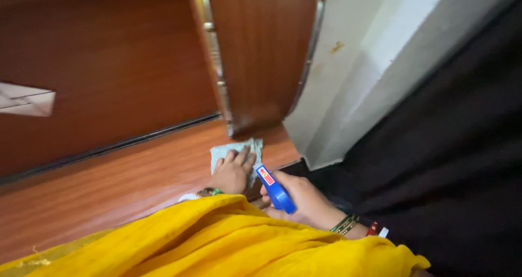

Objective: The person sprays a cleaning solution from a blue spray bottle onto a wooden cabinet and wipes the surface with a cloth. They clean the top edge, the side panel, and the lower shelf of the cabinet.

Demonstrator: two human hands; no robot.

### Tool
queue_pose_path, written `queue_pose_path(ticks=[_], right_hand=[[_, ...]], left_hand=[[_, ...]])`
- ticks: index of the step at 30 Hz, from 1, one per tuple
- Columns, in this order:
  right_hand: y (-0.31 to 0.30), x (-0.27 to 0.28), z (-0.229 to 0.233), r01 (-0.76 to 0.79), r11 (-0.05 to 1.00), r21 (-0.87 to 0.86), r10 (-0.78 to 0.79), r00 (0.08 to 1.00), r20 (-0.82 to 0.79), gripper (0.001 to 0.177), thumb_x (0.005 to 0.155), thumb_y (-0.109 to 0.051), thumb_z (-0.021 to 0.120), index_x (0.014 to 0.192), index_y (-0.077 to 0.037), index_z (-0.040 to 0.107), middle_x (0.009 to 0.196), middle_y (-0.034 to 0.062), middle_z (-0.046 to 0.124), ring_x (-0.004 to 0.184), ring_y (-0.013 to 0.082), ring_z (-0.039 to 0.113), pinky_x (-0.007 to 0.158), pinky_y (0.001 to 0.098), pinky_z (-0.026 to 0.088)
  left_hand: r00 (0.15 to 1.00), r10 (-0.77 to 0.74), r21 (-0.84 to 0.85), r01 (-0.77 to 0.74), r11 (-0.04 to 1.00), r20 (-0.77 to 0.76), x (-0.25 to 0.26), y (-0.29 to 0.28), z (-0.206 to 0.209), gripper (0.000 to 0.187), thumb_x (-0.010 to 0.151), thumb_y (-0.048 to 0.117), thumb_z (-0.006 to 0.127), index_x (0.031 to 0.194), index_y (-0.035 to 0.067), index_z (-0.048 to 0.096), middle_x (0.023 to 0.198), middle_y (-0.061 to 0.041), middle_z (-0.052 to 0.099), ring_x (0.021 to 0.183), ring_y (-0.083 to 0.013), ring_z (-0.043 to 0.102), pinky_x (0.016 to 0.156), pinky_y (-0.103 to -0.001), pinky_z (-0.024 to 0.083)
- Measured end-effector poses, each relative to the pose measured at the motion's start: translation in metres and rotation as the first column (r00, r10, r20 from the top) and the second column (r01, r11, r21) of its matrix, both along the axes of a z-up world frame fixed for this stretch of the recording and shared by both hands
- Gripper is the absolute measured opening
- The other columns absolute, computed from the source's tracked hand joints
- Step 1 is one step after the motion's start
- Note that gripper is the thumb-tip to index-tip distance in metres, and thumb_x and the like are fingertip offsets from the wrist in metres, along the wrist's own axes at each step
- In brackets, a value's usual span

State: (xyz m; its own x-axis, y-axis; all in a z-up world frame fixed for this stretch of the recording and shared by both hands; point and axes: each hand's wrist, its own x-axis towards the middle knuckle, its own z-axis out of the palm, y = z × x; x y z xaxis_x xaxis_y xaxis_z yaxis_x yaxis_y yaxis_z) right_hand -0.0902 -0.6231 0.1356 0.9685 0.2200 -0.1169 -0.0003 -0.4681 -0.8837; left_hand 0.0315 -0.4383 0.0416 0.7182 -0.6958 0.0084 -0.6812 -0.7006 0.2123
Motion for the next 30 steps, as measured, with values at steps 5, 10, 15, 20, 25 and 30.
queue_pose_path(ticks=[5, 10, 15, 20, 25, 30], right_hand=[[-0.028, -0.019, -0.010, 0.064, 0.997, 0.042, -0.062, 0.997, -0.050, 0.041, 0.074, -0.013, 0.086, 0.107, -0.009, 0.061, 0.094, 0.0011, 0.076, 0.085, 0.0122, 0.077, 0.076, 0.0273, 0.062], [-0.059, -0.034, -0.015, 0.067, 0.998, -0.003, -0.067, 0.998, -0.013, 0.041, 0.074, -0.013, 0.086, 0.107, -0.008, 0.062, 0.095, 0.0011, 0.076, 0.088, 0.0129, 0.078, 0.077, 0.0281, 0.062], [-0.070, -0.040, -0.006, 0.028, 0.999, 0.020, -0.027, 0.999, -0.045, 0.043, 0.073, -0.014, 0.086, 0.108, -0.007, 0.062, 0.097, 0.0025, 0.076, 0.091, 0.0139, 0.077, 0.078, 0.0290, 0.061], [-0.064, -0.026, -0.004, -0.042, 0.998, -0.037, 0.040, 0.998, -0.055, 0.041, 0.078, -0.019, 0.083, 0.111, -0.008, 0.062, 0.096, 0.0030, 0.076, 0.086, 0.0148, 0.076, 0.075, 0.0288, 0.060], [-0.041, -0.005, 0.005, -0.148, 0.989, -0.005, 0.148, 0.989, 0.003, 0.046, 0.081, -0.024, 0.084, 0.118, -0.009, 0.062, 0.097, 0.0046, 0.075, 0.085, 0.0164, 0.075, 0.077, 0.0290, 0.059], [-0.005, 0.022, 0.021, -0.283, 0.958, -0.035, 0.284, 0.958, 0.028, 0.047, 0.075, -0.025, 0.086, 0.111, -0.006, 0.062, 0.094, 0.0051, 0.075, 0.083, 0.0180, 0.076, 0.076, 0.0300, 0.060]], left_hand=[[0.996, 0.037, 0.126, -0.026, 0.992, -0.087, 0.028, -0.068, 0.003, 0.058, 0.086, 0.028, 0.063, 0.140, 0.010, 0.054, 0.151, -0.012, 0.046, 0.137, -0.0346, 0.040, 0.108, -0.049, 0.038], [0.998, 0.041, -0.004, -0.041, 0.999, 0.055, 0.025, -0.099, -0.011, 0.056, 0.087, 0.025, 0.060, 0.139, 0.006, 0.054, 0.147, -0.014, 0.049, 0.132, -0.0353, 0.044, 0.106, -0.048, 0.040], [0.975, -0.186, -0.015, 0.190, 0.982, 0.123, 0.009, -0.096, -0.018, 0.061, 0.080, 0.012, 0.054, 0.141, 0.011, 0.054, 0.154, -0.008, 0.045, 0.130, -0.0306, 0.046, 0.100, -0.047, 0.042], [0.972, -0.234, -0.009, 0.234, 0.972, 0.027, -0.018, -0.094, -0.002, 0.061, 0.087, 0.020, 0.058, 0.146, 0.010, 0.049, 0.159, -0.008, 0.038, 0.128, -0.0310, 0.045, 0.099, -0.045, 0.041], [0.982, -0.187, 0.026, 0.187, 0.982, -0.026, -0.040, -0.049, 0.017, 0.079, 0.078, 0.033, 0.066, 0.148, 0.007, 0.042, 0.161, -0.010, 0.034, 0.129, -0.0333, 0.041, 0.100, -0.046, 0.037], [0.999, -0.031, 0.350, 0.019, 0.936, 0.030, -0.036, 0.025, 0.007, 0.068, 0.090, 0.024, 0.060, 0.151, 0.010, 0.035, 0.167, -0.006, 0.021, 0.138, -0.0308, 0.036, 0.103, -0.047, 0.037]])
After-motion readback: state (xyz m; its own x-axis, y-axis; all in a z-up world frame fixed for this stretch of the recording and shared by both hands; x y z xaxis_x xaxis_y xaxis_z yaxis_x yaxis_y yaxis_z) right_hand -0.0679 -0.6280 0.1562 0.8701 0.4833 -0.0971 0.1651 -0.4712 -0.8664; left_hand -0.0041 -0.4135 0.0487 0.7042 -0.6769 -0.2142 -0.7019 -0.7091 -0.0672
